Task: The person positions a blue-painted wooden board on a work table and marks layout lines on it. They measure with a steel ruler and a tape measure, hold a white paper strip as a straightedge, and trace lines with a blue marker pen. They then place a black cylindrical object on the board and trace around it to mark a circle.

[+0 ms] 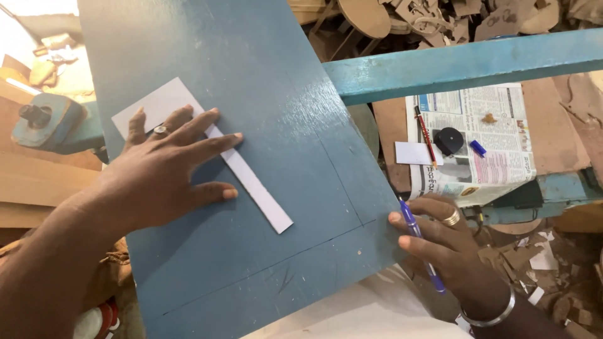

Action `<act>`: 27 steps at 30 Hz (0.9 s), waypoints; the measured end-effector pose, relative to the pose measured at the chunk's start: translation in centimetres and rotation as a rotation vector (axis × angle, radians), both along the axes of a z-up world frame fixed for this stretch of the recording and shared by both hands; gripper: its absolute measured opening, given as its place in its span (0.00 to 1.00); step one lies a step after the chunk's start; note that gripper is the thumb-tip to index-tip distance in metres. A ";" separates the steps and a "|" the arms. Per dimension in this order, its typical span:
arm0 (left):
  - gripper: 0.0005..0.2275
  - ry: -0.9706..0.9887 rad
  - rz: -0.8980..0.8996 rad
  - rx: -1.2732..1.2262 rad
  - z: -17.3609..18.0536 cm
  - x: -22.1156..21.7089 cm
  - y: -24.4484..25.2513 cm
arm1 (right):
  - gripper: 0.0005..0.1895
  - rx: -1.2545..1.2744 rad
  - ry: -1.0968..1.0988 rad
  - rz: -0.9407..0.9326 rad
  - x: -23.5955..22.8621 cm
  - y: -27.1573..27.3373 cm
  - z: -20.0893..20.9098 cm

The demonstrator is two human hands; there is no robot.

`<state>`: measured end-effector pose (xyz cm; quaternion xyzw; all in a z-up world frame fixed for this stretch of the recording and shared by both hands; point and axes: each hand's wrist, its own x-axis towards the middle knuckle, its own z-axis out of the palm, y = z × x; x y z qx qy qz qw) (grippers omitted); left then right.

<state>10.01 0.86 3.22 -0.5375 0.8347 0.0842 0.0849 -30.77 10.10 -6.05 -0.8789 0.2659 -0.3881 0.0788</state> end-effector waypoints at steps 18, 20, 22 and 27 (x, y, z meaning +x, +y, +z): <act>0.39 0.070 -0.153 -0.147 -2.4 -0.8 1.6 | 0.13 -0.442 -0.044 -0.375 -9.2 -9.7 -2.1; 0.38 0.210 -0.211 -0.248 -3.0 -1.1 1.7 | 0.07 -0.334 -0.008 -0.558 -8.1 -9.3 -0.4; 0.37 0.224 -0.201 -0.266 -3.2 -1.0 1.8 | 0.12 -0.318 0.001 -0.446 -6.5 -6.1 -0.2; 0.33 0.264 -0.167 -0.291 -3.9 -1.1 1.9 | 0.13 -0.308 0.229 -0.089 1.0 1.5 3.1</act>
